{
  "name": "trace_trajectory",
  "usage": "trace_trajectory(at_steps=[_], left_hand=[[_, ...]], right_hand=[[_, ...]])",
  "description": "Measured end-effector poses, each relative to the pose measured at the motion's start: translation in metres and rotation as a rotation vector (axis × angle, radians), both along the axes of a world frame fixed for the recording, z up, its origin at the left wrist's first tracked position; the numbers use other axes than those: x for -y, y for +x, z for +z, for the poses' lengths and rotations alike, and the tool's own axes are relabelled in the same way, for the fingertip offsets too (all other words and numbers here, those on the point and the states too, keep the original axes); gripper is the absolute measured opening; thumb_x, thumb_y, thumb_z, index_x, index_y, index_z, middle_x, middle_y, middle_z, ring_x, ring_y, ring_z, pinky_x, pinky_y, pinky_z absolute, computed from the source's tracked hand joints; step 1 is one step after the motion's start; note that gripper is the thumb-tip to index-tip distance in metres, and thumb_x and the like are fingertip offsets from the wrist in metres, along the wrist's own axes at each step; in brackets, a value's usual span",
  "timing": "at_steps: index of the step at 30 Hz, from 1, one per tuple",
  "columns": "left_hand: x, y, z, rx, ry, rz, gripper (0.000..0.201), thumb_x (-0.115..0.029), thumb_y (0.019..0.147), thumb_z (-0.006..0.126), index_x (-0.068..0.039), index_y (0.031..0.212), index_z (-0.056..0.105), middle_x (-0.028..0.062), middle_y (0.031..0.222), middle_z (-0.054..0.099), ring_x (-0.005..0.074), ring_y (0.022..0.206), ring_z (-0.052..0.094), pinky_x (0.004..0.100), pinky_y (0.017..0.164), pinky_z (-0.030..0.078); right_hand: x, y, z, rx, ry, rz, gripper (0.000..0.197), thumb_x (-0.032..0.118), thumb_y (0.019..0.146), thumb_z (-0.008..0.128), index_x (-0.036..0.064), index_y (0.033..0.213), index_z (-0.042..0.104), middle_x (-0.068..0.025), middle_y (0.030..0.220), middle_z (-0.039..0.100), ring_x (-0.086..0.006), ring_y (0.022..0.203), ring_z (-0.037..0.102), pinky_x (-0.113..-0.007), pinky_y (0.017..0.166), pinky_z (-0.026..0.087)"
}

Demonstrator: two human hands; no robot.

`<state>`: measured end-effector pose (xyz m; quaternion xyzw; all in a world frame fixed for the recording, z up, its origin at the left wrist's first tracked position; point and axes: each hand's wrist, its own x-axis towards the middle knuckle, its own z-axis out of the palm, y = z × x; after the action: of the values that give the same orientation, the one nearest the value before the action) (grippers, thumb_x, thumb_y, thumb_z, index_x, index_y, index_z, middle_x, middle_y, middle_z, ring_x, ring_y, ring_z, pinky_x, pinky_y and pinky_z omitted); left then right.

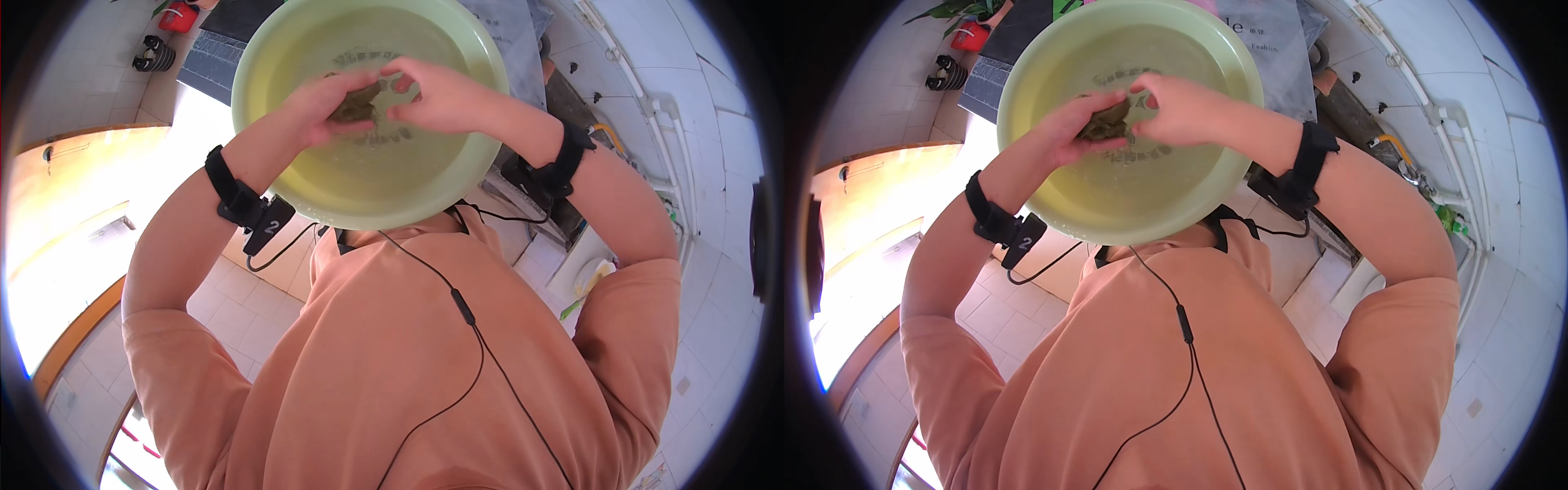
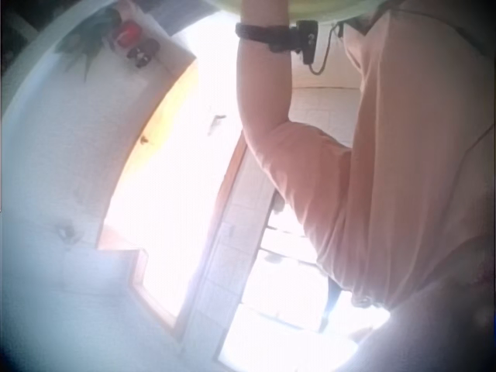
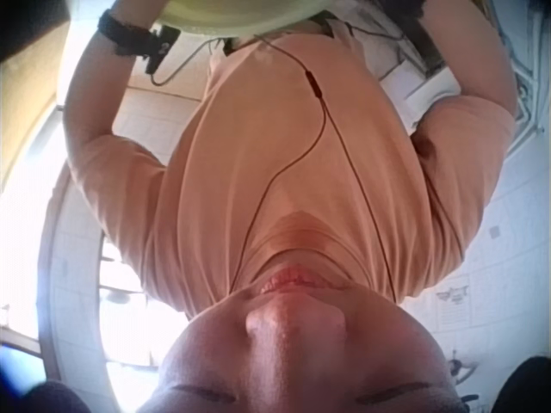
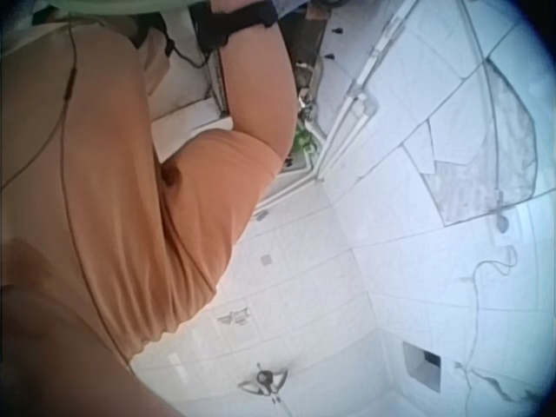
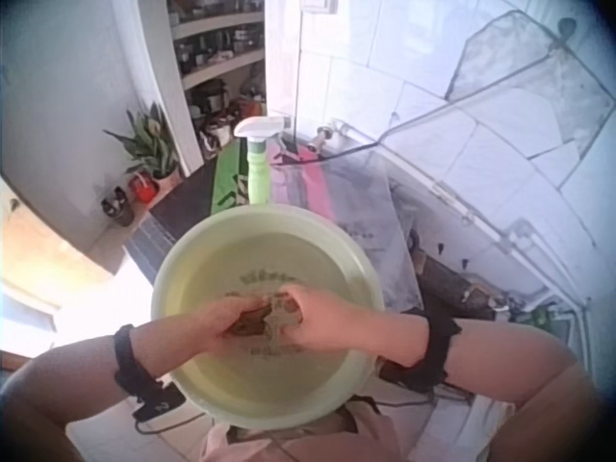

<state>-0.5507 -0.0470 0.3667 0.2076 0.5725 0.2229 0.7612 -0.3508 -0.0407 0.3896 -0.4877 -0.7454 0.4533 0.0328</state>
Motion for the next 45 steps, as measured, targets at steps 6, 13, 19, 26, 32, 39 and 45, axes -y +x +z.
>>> trace_trajectory(at_steps=[6, 13, 19, 26, 32, 39, 45], left_hand=[[-0.003, -0.010, -0.019, -0.339, 0.123, -0.079, 0.024, 0.005, 0.083, 0.058, -0.006, 0.105, 0.057, 0.0083, 0.104, 0.058, 0.0217, 0.091, 0.061, 0.0308, 0.072, 0.060], [-0.001, -0.007, -0.028, -0.564, 0.285, -0.565, 0.019, -0.019, 0.091, 0.061, -0.003, 0.101, 0.061, 0.0057, 0.079, 0.058, 0.0146, 0.056, 0.056, 0.0269, 0.049, 0.050], [0.001, 0.005, -0.024, -0.543, 0.323, -0.583, 0.035, -0.035, 0.093, 0.059, -0.001, 0.085, 0.064, 0.0024, 0.059, 0.051, 0.0127, 0.042, 0.042, 0.0300, 0.038, 0.033], [-0.006, -0.008, -0.029, -0.771, 0.522, -0.815, 0.041, -0.041, 0.092, 0.054, -0.002, 0.092, 0.065, 0.0111, 0.070, 0.061, 0.0267, 0.063, 0.061, 0.0394, 0.059, 0.048], [0.014, -0.008, -0.029, -1.115, 0.964, -0.968, 0.046, -0.023, 0.084, 0.062, -0.005, 0.125, 0.050, 0.0206, 0.111, 0.058, 0.0354, 0.105, 0.057, 0.0404, 0.090, 0.047], [0.000, -0.012, -0.002, -0.681, 0.555, -0.946, 0.054, -0.029, 0.076, 0.072, -0.001, 0.119, 0.057, 0.0196, 0.100, 0.066, 0.0332, 0.094, 0.065, 0.0412, 0.083, 0.052], [0.005, -0.015, 0.000, -0.686, 0.699, -0.956, 0.047, -0.025, 0.081, 0.071, -0.005, 0.120, 0.056, 0.0166, 0.101, 0.066, 0.0291, 0.091, 0.064, 0.0394, 0.079, 0.051]], right_hand=[[-0.010, 0.017, 0.006, -0.048, -0.017, -0.115, 0.044, 0.028, 0.083, 0.067, 0.0045, 0.119, 0.057, -0.0115, 0.110, 0.062, -0.0245, 0.093, 0.063, -0.036, 0.079, 0.051], [-0.005, 0.025, 0.003, -0.027, 0.040, -0.050, 0.036, 0.026, 0.085, 0.065, 0.0036, 0.113, 0.062, -0.0125, 0.107, 0.064, -0.0254, 0.095, 0.063, -0.036, 0.081, 0.050], [-0.004, 0.033, -0.005, 0.037, -0.014, 0.014, 0.032, 0.025, 0.090, 0.061, 0.0073, 0.117, 0.060, -0.0065, 0.113, 0.061, -0.0187, 0.092, 0.062, -0.032, 0.078, 0.050], [-0.003, 0.032, -0.004, 0.013, 0.000, 0.042, 0.031, 0.025, 0.091, 0.061, 0.0075, 0.116, 0.060, -0.0085, 0.115, 0.059, -0.0205, 0.093, 0.061, -0.033, 0.080, 0.050], [-0.004, 0.027, -0.005, 0.032, 0.016, 0.046, 0.030, 0.025, 0.091, 0.062, 0.0083, 0.116, 0.060, -0.0098, 0.116, 0.057, -0.0212, 0.093, 0.061, -0.033, 0.082, 0.050], [-0.004, 0.025, -0.007, 0.017, 0.016, 0.091, 0.033, 0.026, 0.091, 0.062, 0.0077, 0.118, 0.058, -0.0109, 0.117, 0.057, -0.0216, 0.094, 0.061, -0.034, 0.082, 0.050], [-0.003, 0.025, -0.011, 0.038, -0.057, 0.099, 0.034, 0.027, 0.091, 0.061, 0.0074, 0.119, 0.058, -0.0119, 0.115, 0.058, -0.0227, 0.096, 0.061, -0.035, 0.082, 0.050]])
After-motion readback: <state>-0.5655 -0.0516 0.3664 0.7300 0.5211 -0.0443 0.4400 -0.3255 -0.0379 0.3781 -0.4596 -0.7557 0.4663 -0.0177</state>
